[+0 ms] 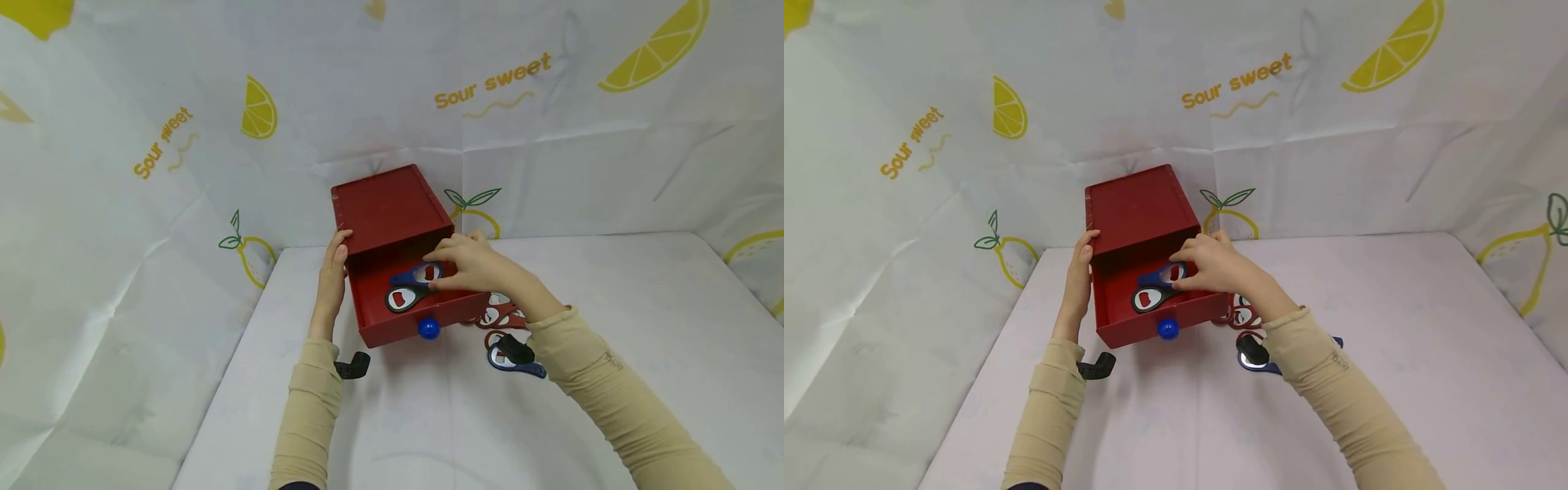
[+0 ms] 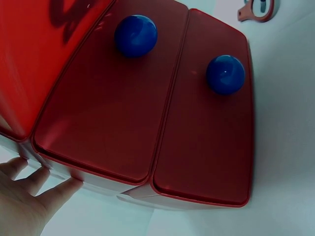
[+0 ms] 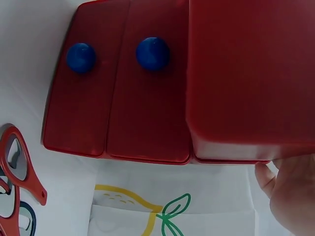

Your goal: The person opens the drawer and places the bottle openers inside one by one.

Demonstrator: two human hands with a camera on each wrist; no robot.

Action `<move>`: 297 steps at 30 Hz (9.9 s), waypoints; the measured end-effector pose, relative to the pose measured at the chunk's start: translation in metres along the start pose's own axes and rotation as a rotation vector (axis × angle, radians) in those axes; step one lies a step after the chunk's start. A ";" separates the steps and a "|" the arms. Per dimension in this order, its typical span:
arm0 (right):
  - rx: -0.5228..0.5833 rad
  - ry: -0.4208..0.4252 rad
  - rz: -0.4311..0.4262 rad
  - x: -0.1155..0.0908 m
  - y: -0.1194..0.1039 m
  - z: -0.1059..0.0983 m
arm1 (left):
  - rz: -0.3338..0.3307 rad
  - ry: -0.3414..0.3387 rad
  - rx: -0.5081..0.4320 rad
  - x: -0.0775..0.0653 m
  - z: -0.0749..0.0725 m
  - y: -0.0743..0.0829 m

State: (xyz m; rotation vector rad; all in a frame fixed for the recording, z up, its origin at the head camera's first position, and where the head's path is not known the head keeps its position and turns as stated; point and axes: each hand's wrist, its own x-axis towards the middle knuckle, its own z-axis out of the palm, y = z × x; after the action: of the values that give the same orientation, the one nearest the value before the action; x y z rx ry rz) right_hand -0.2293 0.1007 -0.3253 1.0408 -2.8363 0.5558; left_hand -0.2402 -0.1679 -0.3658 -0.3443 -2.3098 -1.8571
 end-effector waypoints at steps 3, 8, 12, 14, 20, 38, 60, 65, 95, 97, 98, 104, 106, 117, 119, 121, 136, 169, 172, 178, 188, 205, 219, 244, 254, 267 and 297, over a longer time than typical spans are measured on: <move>-0.009 -0.011 0.037 0.001 0.000 -0.001 | 0.004 0.000 0.014 0.000 0.001 0.003; -0.040 -0.031 0.083 0.001 -0.002 -0.001 | 0.005 -0.004 0.012 0.000 0.002 0.004; -0.058 -0.030 0.094 0.000 -0.002 -0.001 | 0.008 -0.005 -0.003 0.001 0.004 0.004; -0.061 -0.028 0.093 0.000 -0.002 0.000 | 0.011 -0.002 -0.009 0.001 0.004 0.004; -0.039 -0.009 0.072 -0.002 -0.001 0.000 | 0.015 -0.003 -0.014 0.000 0.006 0.003; 0.263 0.315 0.001 -0.027 0.009 -0.005 | 0.003 0.007 -0.001 -0.002 0.004 0.000; 0.227 0.274 0.281 -0.102 0.084 0.039 | -0.022 0.018 0.034 -0.004 0.001 0.005; 0.215 0.172 0.323 -0.109 0.098 0.058 | -0.012 0.015 0.030 -0.002 0.001 0.006; 0.142 0.049 0.293 -0.118 0.120 0.097 | -0.022 0.019 0.030 -0.005 0.004 0.003; 0.158 0.049 0.303 -0.119 0.120 0.096 | -0.020 0.018 0.028 -0.005 0.004 0.003; 0.170 0.050 0.307 -0.120 0.120 0.095 | -0.018 0.017 0.024 -0.005 0.005 0.003; 0.212 0.075 0.330 -0.125 0.118 0.084 | -0.004 0.017 0.005 -0.004 0.005 0.001; 0.201 0.091 0.326 -0.127 0.116 0.078 | 0.003 0.019 0.000 -0.004 0.005 0.001; 0.143 0.220 0.231 -0.138 0.109 0.053 | -0.005 0.020 0.020 -0.003 0.005 0.003; 0.116 0.255 0.221 -0.140 0.108 0.048 | -0.006 0.020 0.026 -0.003 0.005 0.003; 0.087 0.292 0.206 -0.141 0.107 0.043 | -0.004 0.018 0.021 -0.002 0.005 0.003; 0.116 0.555 0.135 -0.148 0.085 0.013 | -0.017 0.023 0.025 -0.007 0.005 0.001; 0.271 0.678 -0.145 -0.071 0.022 -0.018 | 0.000 0.013 -0.004 -0.003 0.005 0.000; 0.264 0.618 -0.147 -0.062 0.017 -0.017 | -0.004 0.017 -0.001 -0.003 0.005 0.000; 0.266 0.451 -0.071 -0.043 0.004 -0.014 | -0.006 0.021 0.000 -0.002 0.004 -0.001; 0.275 0.185 -0.053 -0.018 -0.003 -0.005 | 0.009 0.020 -0.007 -0.002 0.005 -0.001; 0.120 0.101 -0.074 -0.009 0.000 -0.002 | -0.002 0.024 -0.007 -0.002 0.005 -0.002; 0.123 0.031 -0.008 -0.009 0.000 0.002 | -0.006 0.031 -0.015 -0.003 0.005 -0.002; 0.079 0.018 0.022 -0.009 -0.002 0.001 | 0.006 0.029 -0.015 -0.003 0.005 0.000; 0.115 0.123 -0.001 -0.012 -0.006 -0.003 | 0.007 0.019 -0.032 -0.002 0.004 -0.002; 0.204 0.440 -0.166 -0.031 -0.018 -0.004 | 0.012 0.024 -0.031 -0.002 0.004 -0.002; 0.485 0.569 -0.288 -0.075 -0.041 0.078 | -0.002 -0.045 -0.045 0.001 0.002 0.009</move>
State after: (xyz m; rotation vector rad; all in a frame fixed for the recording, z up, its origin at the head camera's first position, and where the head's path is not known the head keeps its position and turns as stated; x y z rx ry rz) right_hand -0.1412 0.0896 -0.3990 1.0961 -2.0598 1.2994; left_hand -0.2387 -0.1640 -0.3575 -0.3933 -2.3008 -1.9245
